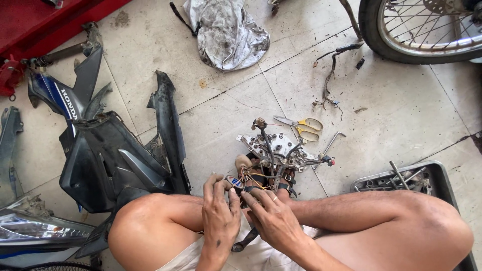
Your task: The person sits on the floor and works on a motorcycle wiring harness, using electrical tape to wrap and secure connections between wires. They manipulate the wires with their hands, twisting and taping them together.
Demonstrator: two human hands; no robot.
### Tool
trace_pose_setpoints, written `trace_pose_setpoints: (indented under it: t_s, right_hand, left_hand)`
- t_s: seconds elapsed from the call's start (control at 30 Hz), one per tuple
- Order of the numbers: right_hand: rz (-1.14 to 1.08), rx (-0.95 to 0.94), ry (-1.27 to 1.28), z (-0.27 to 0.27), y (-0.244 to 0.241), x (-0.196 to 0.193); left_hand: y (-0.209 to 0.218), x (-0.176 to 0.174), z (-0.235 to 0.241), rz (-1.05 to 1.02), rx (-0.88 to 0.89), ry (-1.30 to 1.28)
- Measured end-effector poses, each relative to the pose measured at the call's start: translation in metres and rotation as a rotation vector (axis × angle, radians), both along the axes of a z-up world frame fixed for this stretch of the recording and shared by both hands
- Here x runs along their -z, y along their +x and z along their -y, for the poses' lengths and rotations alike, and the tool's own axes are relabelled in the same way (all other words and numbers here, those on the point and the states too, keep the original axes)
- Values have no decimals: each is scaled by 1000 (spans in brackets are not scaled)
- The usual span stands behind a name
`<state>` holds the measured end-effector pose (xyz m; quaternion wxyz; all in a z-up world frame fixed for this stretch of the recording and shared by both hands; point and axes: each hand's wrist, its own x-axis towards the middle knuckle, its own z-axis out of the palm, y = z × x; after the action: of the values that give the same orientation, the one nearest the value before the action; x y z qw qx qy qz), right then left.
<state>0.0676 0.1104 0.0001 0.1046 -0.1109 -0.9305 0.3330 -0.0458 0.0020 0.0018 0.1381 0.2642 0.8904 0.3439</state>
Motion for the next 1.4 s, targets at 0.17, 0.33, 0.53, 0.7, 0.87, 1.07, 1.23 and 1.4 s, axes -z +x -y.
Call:
trace_pose_setpoints:
  t_s: [0.17, 0.33, 0.53, 0.7, 0.87, 1.07, 1.23, 1.4]
  right_hand:
    - [31, -24, 54, -1, 1, 11]
    - [130, -69, 55, -4, 2, 17]
    - [263, 73, -514, -11, 6, 16]
    - [-123, 282, -470, -22, 11, 5]
    - [188, 195, -478, -42, 8, -25]
    - [359, 156, -655, -46, 17, -28]
    - [340, 191, -811, -47, 29, -23]
    - [606, 183, -608, -53, 34, -12]
  left_hand:
    - [-3, 19, 10, 45, -14, -27]
    - [-4, 17, 13, 88, -87, 53]
    - [-6, 30, 23, 935, -368, 502]
    - [1, 53, 29, 1238, -389, 612]
    - [8, 30, 13, 1137, -221, 398]
    - [13, 18, 1, 1138, -67, 288]
    - [17, 12, -2, 1189, -89, 185]
    - [22, 18, -5, 877, 17, 29]
